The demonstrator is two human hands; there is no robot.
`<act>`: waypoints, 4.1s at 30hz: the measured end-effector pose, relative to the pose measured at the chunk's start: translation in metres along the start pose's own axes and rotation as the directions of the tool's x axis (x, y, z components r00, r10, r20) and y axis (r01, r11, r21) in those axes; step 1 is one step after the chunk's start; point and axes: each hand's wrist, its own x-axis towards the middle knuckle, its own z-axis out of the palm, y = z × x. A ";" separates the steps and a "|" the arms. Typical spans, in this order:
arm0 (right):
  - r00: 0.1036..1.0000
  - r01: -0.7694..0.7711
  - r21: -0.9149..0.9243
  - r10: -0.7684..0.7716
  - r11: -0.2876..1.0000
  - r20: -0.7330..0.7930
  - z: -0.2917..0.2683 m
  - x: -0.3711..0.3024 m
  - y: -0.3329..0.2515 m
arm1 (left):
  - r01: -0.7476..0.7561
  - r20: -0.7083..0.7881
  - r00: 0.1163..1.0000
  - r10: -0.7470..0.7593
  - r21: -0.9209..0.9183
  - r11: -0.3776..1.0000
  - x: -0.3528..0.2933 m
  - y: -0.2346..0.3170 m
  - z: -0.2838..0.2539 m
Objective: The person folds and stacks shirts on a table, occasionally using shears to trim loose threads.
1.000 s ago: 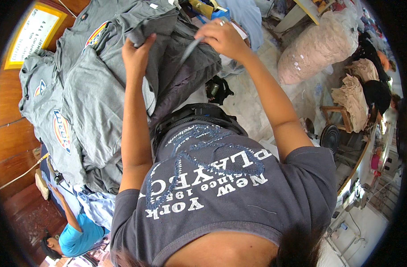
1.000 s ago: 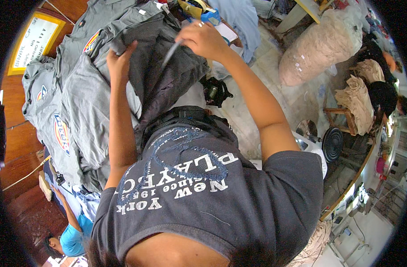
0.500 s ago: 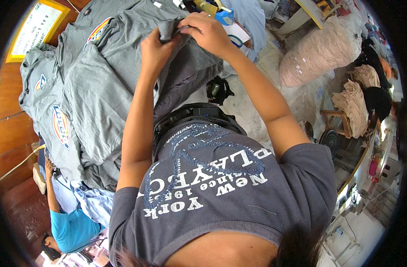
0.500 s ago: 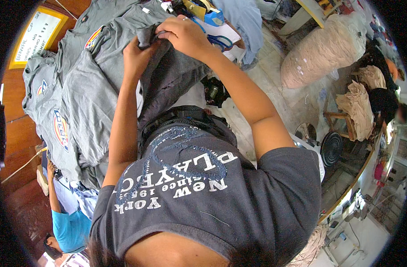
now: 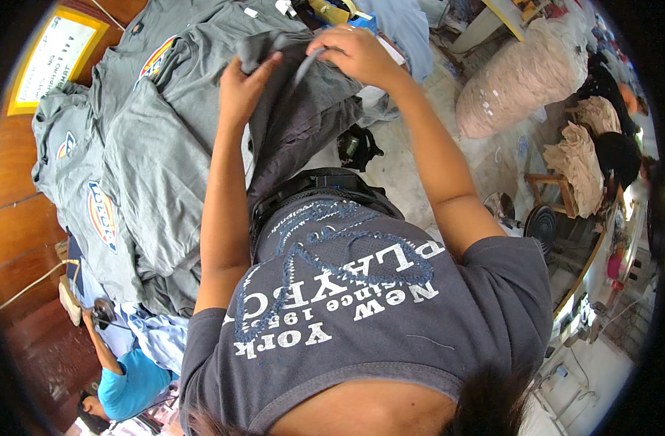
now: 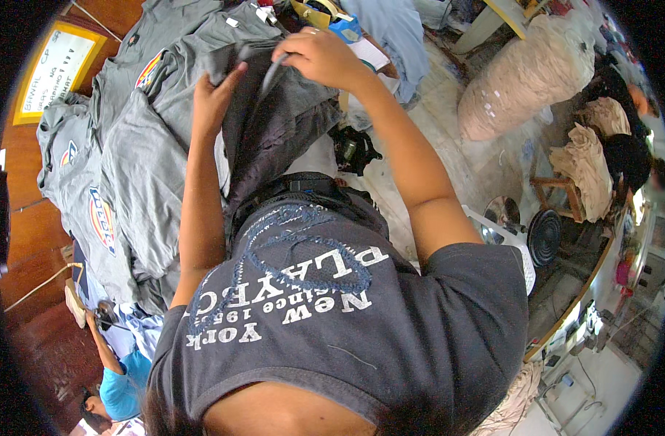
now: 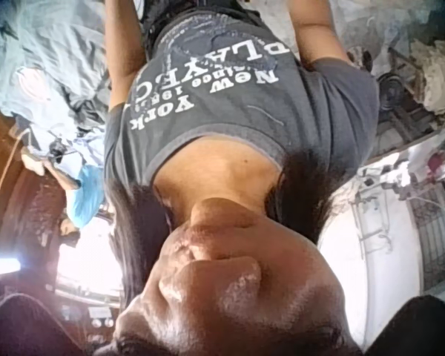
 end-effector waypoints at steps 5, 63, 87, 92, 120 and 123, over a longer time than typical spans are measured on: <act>0.977 -0.039 -0.030 0.032 0.999 -0.212 0.025 0.013 -0.013 | -0.177 0.048 0.983 0.175 0.482 0.858 -0.004 0.019 0.014; 0.769 -0.588 0.480 0.634 0.651 0.082 0.007 -0.024 -0.016 | -0.086 -0.122 0.987 0.109 0.184 0.979 0.006 0.008 -0.020; 0.975 -0.163 -0.392 0.086 0.906 -0.206 0.034 -0.013 -0.012 | -0.043 -0.172 0.982 0.071 0.164 0.986 0.018 -0.001 -0.030; 0.973 -0.206 -0.245 0.171 0.947 -0.157 0.020 0.015 -0.008 | 0.020 0.005 1.000 -0.021 0.210 0.977 0.003 0.006 -0.014; 0.946 -0.325 0.067 0.325 0.943 0.011 0.014 -0.095 -0.006 | -0.271 -0.575 0.621 -0.533 -0.795 0.543 -0.124 -0.070 -0.239; 0.914 -0.389 0.247 0.406 0.887 -0.020 0.015 -0.060 -0.013 | -0.273 -0.630 0.582 -0.515 -0.747 0.607 -0.120 -0.061 -0.224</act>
